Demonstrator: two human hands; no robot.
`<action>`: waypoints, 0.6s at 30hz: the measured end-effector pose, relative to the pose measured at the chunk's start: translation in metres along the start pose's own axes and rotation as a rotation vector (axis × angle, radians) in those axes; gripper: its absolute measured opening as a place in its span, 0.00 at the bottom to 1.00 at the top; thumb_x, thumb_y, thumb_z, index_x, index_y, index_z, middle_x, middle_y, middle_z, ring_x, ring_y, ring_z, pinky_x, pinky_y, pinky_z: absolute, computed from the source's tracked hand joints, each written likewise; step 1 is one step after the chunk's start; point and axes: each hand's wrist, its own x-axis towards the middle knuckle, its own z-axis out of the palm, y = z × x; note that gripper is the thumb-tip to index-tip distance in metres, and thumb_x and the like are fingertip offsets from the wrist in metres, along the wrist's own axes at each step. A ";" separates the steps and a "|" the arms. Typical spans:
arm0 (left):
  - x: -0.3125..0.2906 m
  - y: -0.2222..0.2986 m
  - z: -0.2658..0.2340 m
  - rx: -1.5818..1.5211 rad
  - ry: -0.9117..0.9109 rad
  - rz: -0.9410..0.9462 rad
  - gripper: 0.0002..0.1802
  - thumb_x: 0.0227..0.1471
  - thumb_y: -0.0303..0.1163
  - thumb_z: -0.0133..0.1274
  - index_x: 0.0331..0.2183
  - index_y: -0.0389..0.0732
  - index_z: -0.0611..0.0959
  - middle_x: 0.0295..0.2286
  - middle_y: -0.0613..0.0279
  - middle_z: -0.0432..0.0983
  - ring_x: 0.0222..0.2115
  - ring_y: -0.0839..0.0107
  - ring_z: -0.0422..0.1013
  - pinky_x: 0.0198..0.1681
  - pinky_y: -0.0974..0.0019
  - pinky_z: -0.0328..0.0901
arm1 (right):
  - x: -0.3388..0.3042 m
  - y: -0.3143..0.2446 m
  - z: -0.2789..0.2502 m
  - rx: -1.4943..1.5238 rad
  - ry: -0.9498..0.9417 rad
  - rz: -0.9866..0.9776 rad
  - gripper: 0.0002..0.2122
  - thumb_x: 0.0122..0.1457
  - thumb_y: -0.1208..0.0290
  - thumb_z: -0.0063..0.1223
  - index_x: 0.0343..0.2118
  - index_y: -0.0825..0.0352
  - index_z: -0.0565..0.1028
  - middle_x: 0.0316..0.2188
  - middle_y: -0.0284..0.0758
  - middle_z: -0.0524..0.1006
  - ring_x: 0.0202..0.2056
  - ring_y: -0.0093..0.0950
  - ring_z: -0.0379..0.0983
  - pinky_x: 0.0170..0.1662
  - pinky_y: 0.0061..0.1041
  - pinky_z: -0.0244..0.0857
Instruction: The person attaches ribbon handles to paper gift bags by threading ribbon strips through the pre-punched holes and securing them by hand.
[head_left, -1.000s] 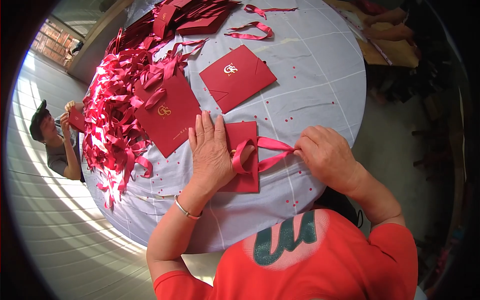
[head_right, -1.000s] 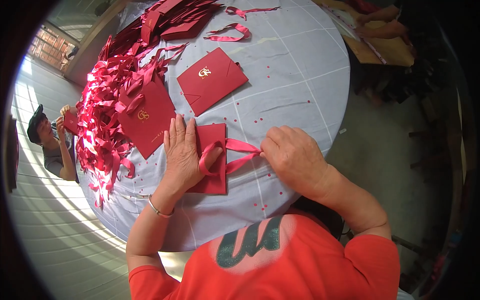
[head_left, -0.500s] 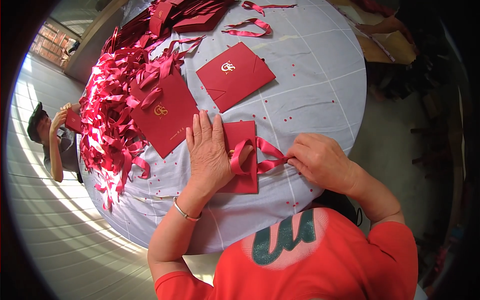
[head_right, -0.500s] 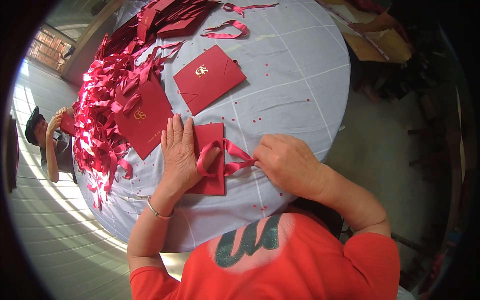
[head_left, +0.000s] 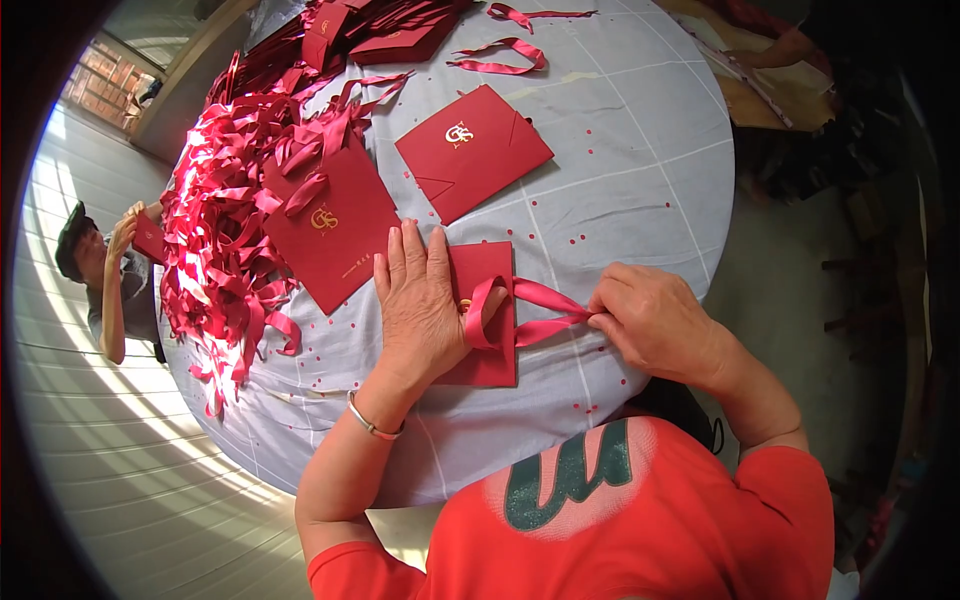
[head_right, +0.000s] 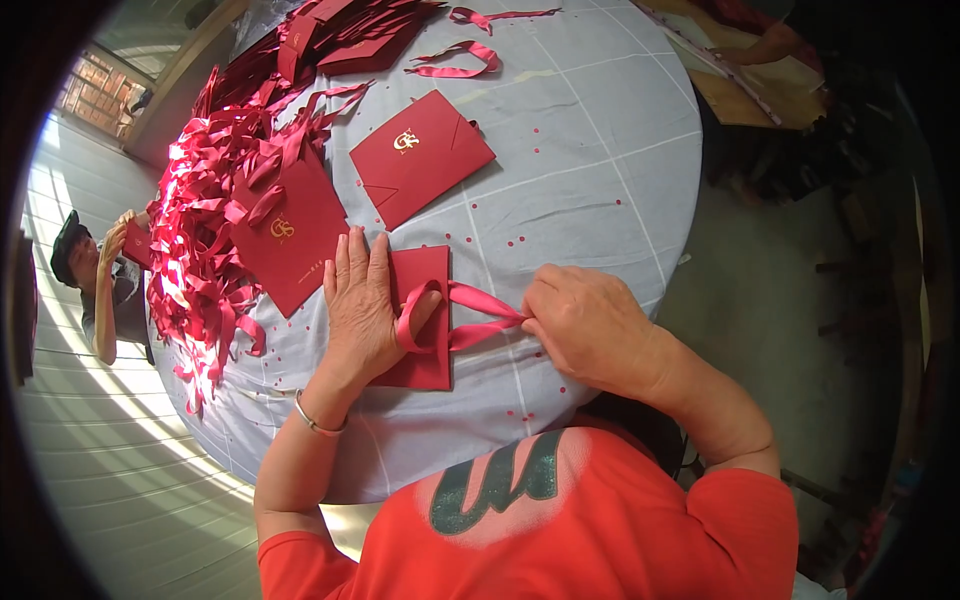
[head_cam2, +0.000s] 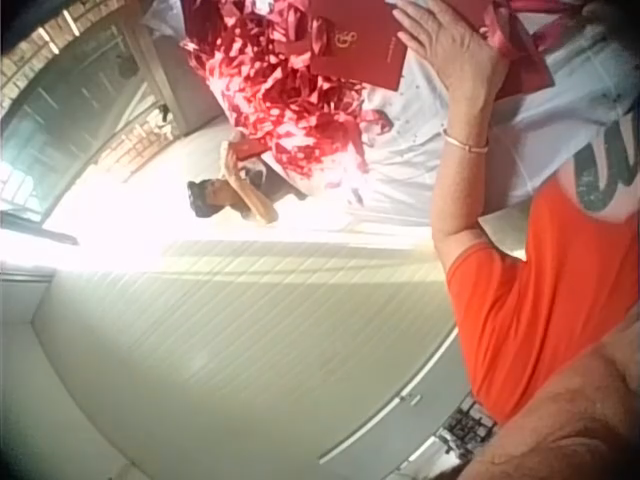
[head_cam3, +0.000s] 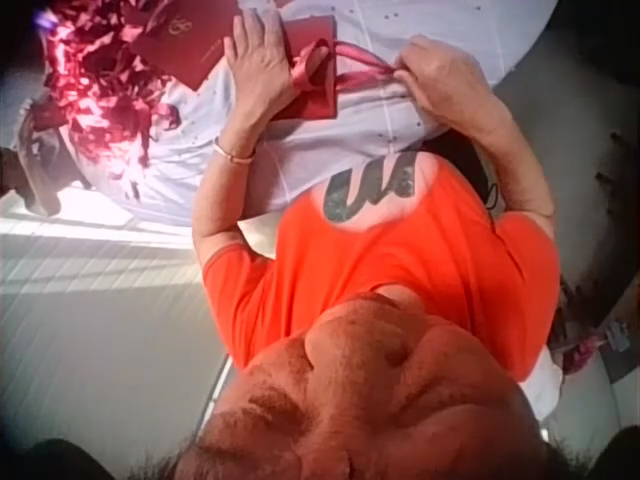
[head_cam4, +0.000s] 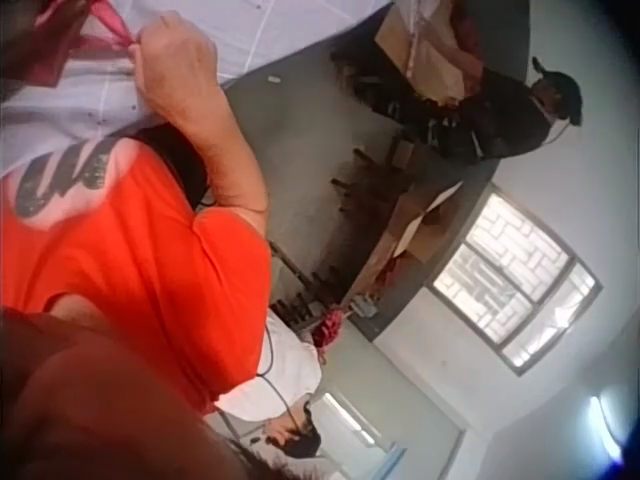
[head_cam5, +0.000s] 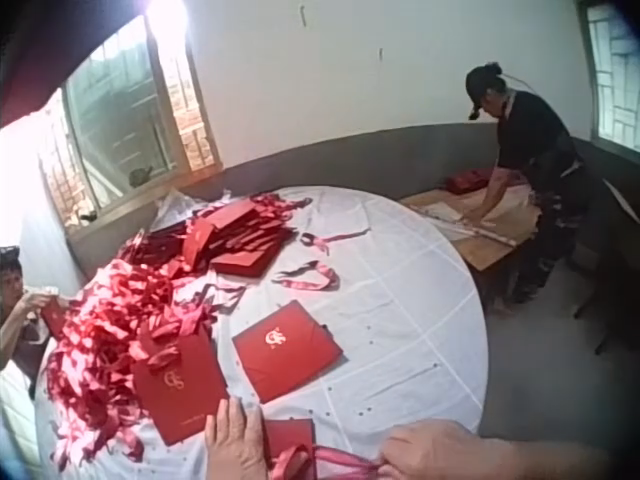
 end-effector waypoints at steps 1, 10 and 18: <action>0.001 0.000 0.000 0.006 -0.015 -0.006 0.52 0.49 0.64 0.53 0.62 0.33 0.61 0.63 0.35 0.46 0.66 0.44 0.41 0.67 0.46 0.34 | 0.000 0.001 -0.002 0.000 0.000 0.000 0.06 0.50 0.75 0.61 0.27 0.67 0.73 0.27 0.39 0.72 0.31 0.40 0.72 0.34 0.36 0.67; 0.001 -0.016 -0.009 -0.128 -0.142 0.086 0.50 0.44 0.45 0.52 0.62 0.28 0.55 0.63 0.29 0.41 0.66 0.38 0.34 0.67 0.42 0.28 | -0.015 0.012 -0.019 -0.042 -0.084 0.025 0.05 0.50 0.75 0.60 0.27 0.68 0.74 0.26 0.39 0.73 0.31 0.41 0.73 0.34 0.36 0.67; 0.001 -0.016 -0.009 -0.168 -0.127 0.071 0.51 0.42 0.43 0.52 0.62 0.28 0.54 0.64 0.29 0.40 0.67 0.39 0.32 0.67 0.42 0.26 | -0.017 0.012 -0.020 0.036 -0.056 0.070 0.06 0.52 0.75 0.59 0.27 0.69 0.73 0.26 0.41 0.74 0.29 0.41 0.72 0.33 0.35 0.66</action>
